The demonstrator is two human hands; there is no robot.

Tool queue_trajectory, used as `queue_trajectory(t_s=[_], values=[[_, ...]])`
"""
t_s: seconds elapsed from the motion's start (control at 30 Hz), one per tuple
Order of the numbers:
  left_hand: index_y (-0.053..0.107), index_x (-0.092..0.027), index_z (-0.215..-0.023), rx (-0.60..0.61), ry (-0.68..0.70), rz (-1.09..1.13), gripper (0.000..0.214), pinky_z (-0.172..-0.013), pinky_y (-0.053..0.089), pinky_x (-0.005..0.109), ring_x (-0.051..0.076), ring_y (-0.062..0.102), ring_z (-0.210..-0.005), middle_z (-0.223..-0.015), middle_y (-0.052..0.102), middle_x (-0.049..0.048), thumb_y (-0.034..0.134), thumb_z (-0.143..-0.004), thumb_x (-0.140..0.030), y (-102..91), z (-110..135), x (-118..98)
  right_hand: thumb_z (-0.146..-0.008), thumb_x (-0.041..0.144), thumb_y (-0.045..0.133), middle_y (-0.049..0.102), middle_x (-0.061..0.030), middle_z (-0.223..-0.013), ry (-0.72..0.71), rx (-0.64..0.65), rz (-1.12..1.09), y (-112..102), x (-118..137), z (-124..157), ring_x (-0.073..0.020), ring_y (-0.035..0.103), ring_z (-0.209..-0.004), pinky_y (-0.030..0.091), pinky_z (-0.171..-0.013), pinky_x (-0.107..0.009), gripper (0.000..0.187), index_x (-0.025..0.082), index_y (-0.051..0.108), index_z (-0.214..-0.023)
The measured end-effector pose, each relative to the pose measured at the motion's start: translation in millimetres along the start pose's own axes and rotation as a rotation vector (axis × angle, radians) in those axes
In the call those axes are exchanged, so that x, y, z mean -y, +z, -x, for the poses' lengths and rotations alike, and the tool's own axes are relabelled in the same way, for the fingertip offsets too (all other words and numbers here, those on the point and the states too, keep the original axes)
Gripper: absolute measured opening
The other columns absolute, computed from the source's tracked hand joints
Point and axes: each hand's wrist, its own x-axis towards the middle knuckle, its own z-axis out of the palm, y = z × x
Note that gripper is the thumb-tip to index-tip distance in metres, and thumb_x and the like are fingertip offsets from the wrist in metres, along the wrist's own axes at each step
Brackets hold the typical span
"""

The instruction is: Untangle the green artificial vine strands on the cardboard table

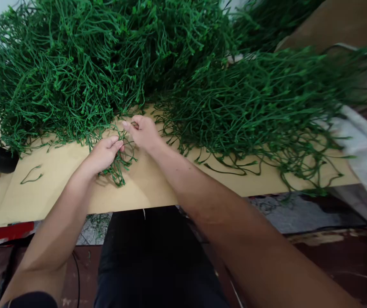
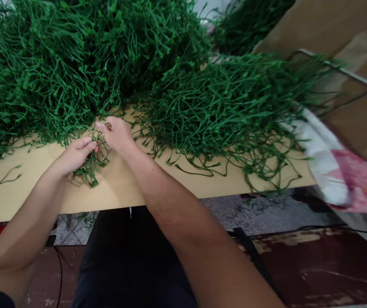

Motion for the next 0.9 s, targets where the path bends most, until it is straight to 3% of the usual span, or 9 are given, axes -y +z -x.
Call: queue_trajectory(t_s=[0.33,0.47,0.53,0.67,0.9], values=[[0.046,-0.018,-0.052,-0.043,0.013,0.007,0.028,-0.055,0.026,0.026,0.011,0.033,-0.052,-0.051,0.036,-0.0040,0.045,-0.080,-0.017,3.3,-4,-3,-0.084,0.029,0.055,0.022,0.0070,-0.051,0.086,-0.085,-0.029,8,1,-3,-0.0072,0.021,-0.051,0.018,-0.053,-0.026,0.041,0.021,0.026,-0.056],[0.049,-0.018,-0.053,0.135,0.038,0.099,0.027,-0.054,0.030,0.025,0.010,0.035,-0.051,-0.051,0.041,-0.0030,0.049,-0.080,-0.022,4.2,11,-3,-0.082,0.024,0.056,0.023,0.0080,-0.049,0.205,-0.248,-0.147,9,-12,-19,-0.0066,0.023,-0.049,0.019,-0.050,-0.025,0.039,0.022,0.026,-0.058],[0.052,-0.018,-0.054,0.116,0.017,0.175,0.026,-0.054,0.032,0.025,0.011,0.039,-0.051,-0.052,0.046,-0.0019,0.051,-0.079,-0.025,2.2,16,1,-0.082,0.024,0.056,0.024,0.0083,-0.049,0.207,-0.280,-0.219,9,-17,-24,-0.0062,0.024,-0.047,0.019,-0.048,-0.024,0.038,0.022,0.026,-0.058],[0.052,-0.018,-0.058,-0.138,-0.045,0.374,0.024,-0.052,0.033,0.024,0.009,0.039,-0.051,-0.055,0.049,-0.0017,0.055,-0.078,-0.031,-5.7,13,13,-0.084,0.035,0.054,0.023,0.0079,-0.049,0.129,-0.149,-0.323,9,-14,-15,-0.0054,0.026,-0.045,0.024,-0.045,-0.022,0.043,0.021,0.026,-0.056],[0.055,-0.016,-0.062,-0.135,-0.015,0.343,0.022,-0.053,0.030,0.023,0.009,0.037,-0.051,-0.053,0.042,-0.0039,0.058,-0.076,-0.034,-6.5,7,12,-0.079,0.058,0.051,0.038,0.0068,-0.045,0.216,0.324,-0.551,12,10,11,-0.0048,0.034,-0.039,0.029,-0.039,-0.021,0.046,0.020,0.037,-0.057]])
